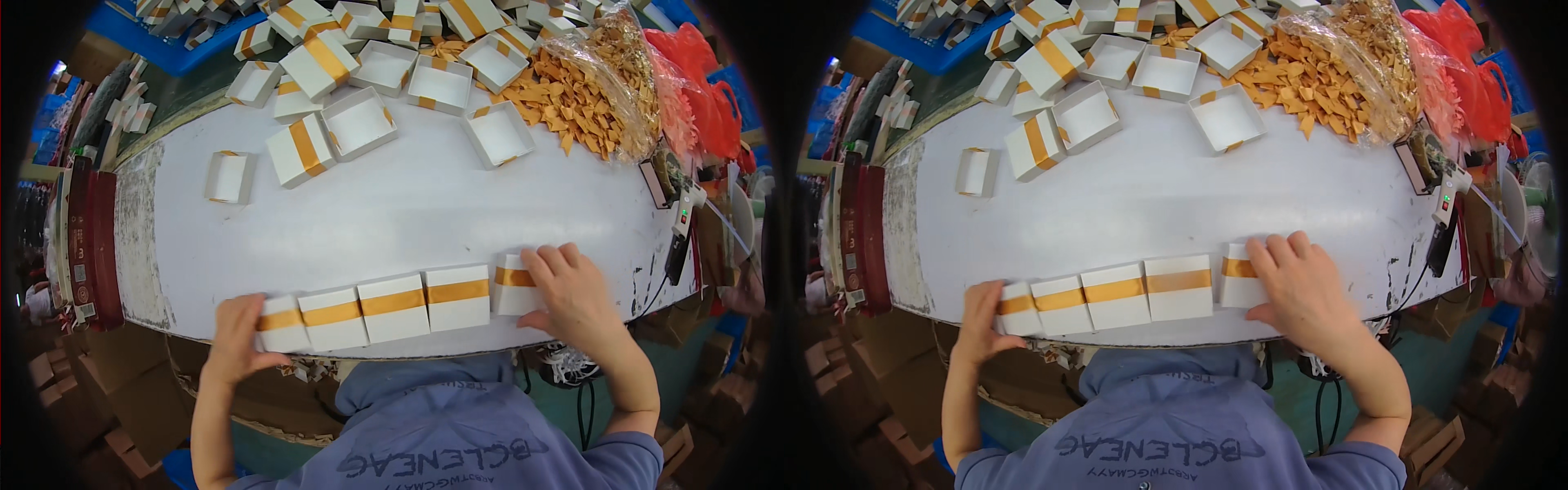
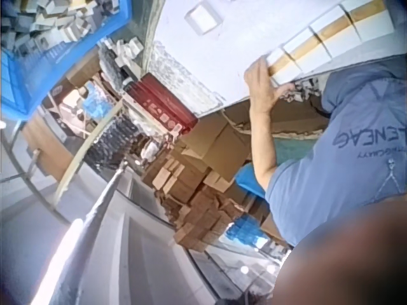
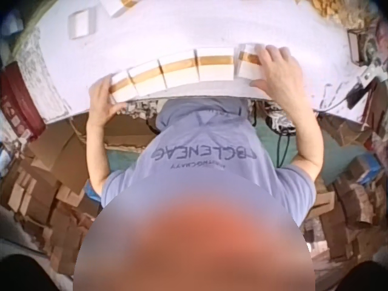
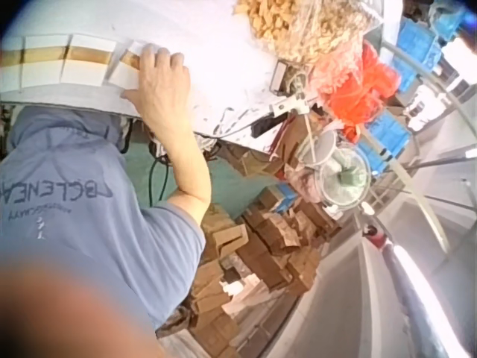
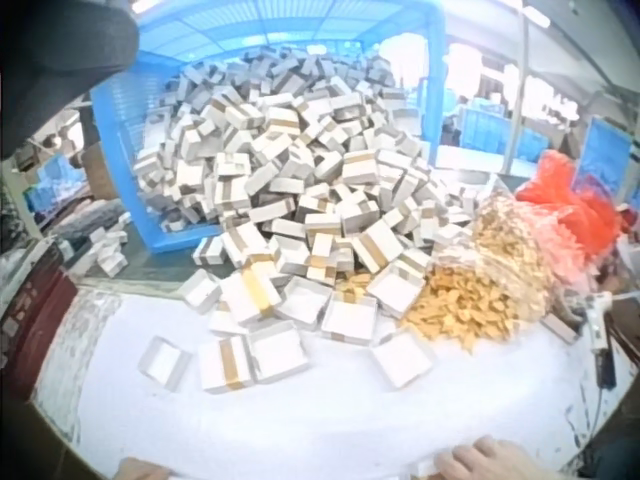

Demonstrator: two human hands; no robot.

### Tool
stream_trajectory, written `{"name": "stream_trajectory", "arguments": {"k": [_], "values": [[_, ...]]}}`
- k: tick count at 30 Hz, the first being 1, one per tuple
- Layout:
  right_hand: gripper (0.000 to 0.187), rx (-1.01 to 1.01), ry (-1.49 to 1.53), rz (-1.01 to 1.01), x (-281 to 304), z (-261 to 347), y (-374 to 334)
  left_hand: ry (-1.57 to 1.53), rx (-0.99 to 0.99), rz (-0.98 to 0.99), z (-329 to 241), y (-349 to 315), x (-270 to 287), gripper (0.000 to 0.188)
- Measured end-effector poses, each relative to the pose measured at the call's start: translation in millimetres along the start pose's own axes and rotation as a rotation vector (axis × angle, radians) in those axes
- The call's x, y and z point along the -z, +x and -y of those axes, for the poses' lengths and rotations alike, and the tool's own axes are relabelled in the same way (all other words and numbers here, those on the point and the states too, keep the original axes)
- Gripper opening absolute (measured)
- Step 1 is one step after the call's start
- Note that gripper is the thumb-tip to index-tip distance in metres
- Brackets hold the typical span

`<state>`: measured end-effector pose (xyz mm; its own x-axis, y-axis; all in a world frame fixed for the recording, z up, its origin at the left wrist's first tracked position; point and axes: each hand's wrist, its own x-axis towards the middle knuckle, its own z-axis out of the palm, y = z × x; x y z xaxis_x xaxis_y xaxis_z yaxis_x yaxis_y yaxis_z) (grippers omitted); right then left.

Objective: Applying decorative bows to small gift boxes using a hot glue gun.

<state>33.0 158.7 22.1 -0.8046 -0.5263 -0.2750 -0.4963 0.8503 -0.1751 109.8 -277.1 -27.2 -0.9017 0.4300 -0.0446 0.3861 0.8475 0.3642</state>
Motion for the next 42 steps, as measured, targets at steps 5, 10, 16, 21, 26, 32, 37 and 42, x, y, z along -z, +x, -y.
{"name": "stream_trajectory", "arguments": {"k": [5,10,16,21,26,32,37,42], "values": [[0.085,-0.056,0.015,0.118,6,6,-9,0.091,-0.048,-0.002,-32,22,1,0.088],[0.055,0.152,0.049,-0.334,25,-10,47,-0.073,0.085,-0.199,-17,84,17,0.070],[0.022,0.168,0.017,-0.315,4,-33,123,0.129,0.020,-0.318,1,183,11,0.065],[0.012,-0.251,1.432,-0.109,18,-43,141,0.089,0.282,0.063,-19,162,21,0.067],[0.021,0.008,0.495,-0.581,16,-24,162,0.123,0.219,-0.336,29,128,25,0.057],[0.018,0.473,-0.193,-0.555,-22,29,220,0.281,0.208,-0.375,80,120,4,0.032],[0.022,-0.086,1.191,0.059,15,38,204,-1.822,0.631,-0.524,53,84,30,0.028],[0.025,-0.267,0.992,0.016,13,37,200,-0.692,0.879,-0.460,95,57,18,0.039]]}}
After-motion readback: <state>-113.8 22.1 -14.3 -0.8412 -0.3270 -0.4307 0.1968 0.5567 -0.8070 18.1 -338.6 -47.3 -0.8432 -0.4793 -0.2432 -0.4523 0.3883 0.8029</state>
